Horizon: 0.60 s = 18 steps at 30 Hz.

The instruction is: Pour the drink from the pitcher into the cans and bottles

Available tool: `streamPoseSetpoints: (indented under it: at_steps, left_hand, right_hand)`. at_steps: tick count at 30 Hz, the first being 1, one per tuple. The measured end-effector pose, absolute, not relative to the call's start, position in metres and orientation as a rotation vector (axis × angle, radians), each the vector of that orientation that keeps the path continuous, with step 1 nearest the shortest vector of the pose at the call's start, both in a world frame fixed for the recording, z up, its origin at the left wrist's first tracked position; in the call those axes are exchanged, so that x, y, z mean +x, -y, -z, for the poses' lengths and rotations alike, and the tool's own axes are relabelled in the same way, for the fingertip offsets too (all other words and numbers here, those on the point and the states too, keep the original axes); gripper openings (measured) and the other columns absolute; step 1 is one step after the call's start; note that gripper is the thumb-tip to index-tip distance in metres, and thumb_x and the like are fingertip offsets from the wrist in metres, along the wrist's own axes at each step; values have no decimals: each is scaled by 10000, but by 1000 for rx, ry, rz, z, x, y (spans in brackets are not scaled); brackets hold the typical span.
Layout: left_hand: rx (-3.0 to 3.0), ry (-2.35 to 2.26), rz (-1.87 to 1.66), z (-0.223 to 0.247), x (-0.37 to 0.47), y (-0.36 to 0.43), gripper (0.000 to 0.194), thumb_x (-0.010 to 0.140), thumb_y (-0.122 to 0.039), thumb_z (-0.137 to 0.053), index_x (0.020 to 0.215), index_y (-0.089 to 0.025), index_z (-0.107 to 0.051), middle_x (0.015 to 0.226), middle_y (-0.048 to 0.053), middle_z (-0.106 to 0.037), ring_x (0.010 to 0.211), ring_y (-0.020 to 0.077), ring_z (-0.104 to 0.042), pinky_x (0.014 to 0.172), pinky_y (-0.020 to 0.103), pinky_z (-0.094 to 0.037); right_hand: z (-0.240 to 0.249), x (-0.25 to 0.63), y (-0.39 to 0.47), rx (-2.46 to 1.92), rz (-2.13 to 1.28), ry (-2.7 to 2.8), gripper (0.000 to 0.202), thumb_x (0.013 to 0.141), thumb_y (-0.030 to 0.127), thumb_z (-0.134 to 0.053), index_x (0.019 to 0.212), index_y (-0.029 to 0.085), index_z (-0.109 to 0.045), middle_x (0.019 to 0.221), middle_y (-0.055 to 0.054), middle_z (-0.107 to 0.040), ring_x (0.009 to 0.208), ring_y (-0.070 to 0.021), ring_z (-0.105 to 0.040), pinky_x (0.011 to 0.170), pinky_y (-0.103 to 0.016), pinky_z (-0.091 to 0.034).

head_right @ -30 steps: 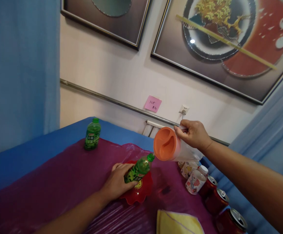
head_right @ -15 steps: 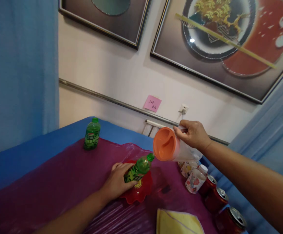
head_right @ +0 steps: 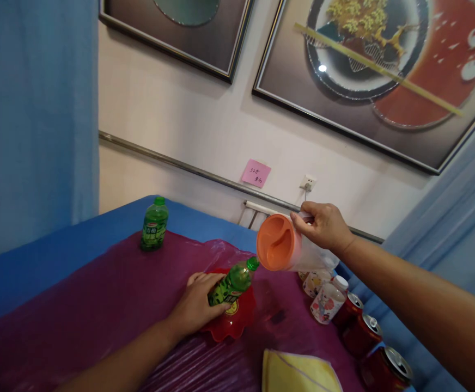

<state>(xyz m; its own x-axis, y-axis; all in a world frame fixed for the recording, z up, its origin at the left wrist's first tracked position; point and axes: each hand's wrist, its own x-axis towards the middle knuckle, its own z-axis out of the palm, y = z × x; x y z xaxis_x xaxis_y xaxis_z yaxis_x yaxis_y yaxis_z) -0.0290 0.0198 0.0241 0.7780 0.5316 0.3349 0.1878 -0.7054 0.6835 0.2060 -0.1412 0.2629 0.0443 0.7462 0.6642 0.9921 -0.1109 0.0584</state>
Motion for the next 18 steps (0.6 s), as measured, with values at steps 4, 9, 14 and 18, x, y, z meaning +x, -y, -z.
streamPoseSetpoints:
  at_steps: [4,9,14,18]
  left_hand:
    - [2326,-523,-706,-23,-29,-20,569,679,-341,-832,1213,-280,-645,1245,29,-726,1174,293,-614,1119,485,-265]
    - [2319,-532,-693,-24,-29,-20,575,678,-341,-832,1219,-267,-648,1246,39,-726,1182,298,-612,1123,491,-266]
    - [2329,-534,-696,-24,-29,-20,567,676,-347,-829,1210,-271,-655,1234,34,-730,1175,298,-620,1122,489,-273]
    - [2333,-517,-710,-23,-29,-20,554,692,-359,-813,1216,-284,-654,1247,41,-726,1171,299,-619,1120,493,-275]
  right_hand:
    - [-263,206,141,-1914,794,1748,432,875,481,-549,568,240,-365,468,38,-385,446,-109,-339,465,-263,-273]
    - [-263,206,142,-1927,801,1746,429,874,474,-548,566,240,-363,467,39,-382,443,-107,-339,468,-262,-272]
    - [-264,205,142,-1913,807,1750,417,870,457,-552,568,240,-362,472,41,-379,448,-109,-343,473,-264,-273]
    - [-263,206,142,-1906,813,1754,416,870,447,-561,569,240,-362,473,42,-377,450,-110,-347,475,-265,-272]
